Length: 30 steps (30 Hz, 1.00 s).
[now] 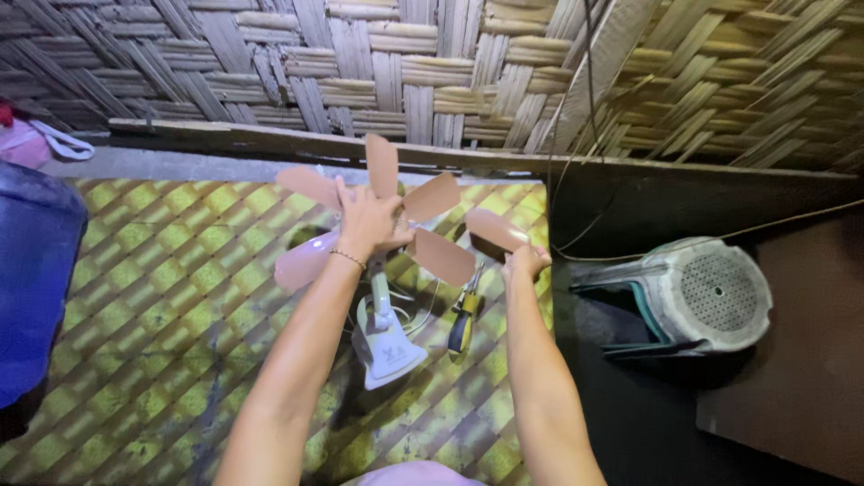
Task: The person disassembles a small electric fan on a low table, pulling the blade assembly off the motor shaft and setting the blades aside. They then hold the fan motor housing and use a screwdriver to work on its fasteners.
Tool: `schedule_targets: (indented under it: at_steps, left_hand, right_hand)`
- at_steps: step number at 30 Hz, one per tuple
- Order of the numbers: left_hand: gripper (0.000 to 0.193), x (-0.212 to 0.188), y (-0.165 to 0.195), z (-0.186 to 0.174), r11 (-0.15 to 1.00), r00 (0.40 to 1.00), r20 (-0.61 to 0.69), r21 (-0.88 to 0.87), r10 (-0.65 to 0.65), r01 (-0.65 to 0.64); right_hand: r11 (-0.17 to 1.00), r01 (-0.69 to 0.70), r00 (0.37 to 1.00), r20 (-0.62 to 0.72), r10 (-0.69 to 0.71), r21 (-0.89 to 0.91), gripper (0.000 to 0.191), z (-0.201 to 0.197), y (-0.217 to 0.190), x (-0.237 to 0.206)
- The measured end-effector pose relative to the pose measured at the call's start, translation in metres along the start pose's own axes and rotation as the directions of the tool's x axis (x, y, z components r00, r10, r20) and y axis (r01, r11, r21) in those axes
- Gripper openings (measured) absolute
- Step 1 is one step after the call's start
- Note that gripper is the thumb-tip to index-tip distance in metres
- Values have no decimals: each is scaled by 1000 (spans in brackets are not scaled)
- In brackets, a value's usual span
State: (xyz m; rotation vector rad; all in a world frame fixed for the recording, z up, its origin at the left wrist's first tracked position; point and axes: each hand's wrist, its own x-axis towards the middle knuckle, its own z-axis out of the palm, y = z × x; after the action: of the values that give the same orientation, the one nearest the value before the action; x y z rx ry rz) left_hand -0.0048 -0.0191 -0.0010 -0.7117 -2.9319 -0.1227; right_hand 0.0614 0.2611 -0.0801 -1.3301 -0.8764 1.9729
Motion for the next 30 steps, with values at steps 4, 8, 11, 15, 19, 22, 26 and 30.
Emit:
schedule_targets:
  at_steps: [4, 8, 11, 15, 19, 22, 26, 30]
  left_hand:
    - [76, 4, 4, 5, 997, 997, -21, 41, 68, -67]
    - [74, 5, 3, 6, 996, 996, 11, 27, 86, -86]
    - [72, 5, 3, 4, 994, 994, -3, 23, 109, -109]
    - [71, 3, 5, 2, 991, 991, -16, 20, 136, -135]
    - [71, 3, 7, -1, 981, 982, -18, 35, 190, -190]
    - [73, 3, 7, -4, 971, 971, -20, -29, 237, -237]
    - [78, 0, 9, -9, 940, 940, -33, -8, 340, -340]
    - [82, -3, 10, -14, 905, 905, -27, -23, 424, -424]
  right_hand:
    - [946, 166, 985, 4, -172, -280, 44, -7, 11, 4]
    - [864, 264, 965, 106, -242, -429, 42, -20, 21, 9]
    - [690, 359, 929, 168, -330, -629, 41, -32, 25, 12]
    - [363, 453, 853, 279, -440, -814, 40, -43, 28, 11]
    - [237, 582, 683, 310, -661, -778, 43, -43, 25, -2]
    - [291, 665, 638, 321, -700, -688, 31, -39, 18, -11]
    - [456, 722, 690, 483, -539, -521, 18, -35, 12, -15]
    - [676, 580, 691, 715, -112, -455, 25, -38, 16, -18]
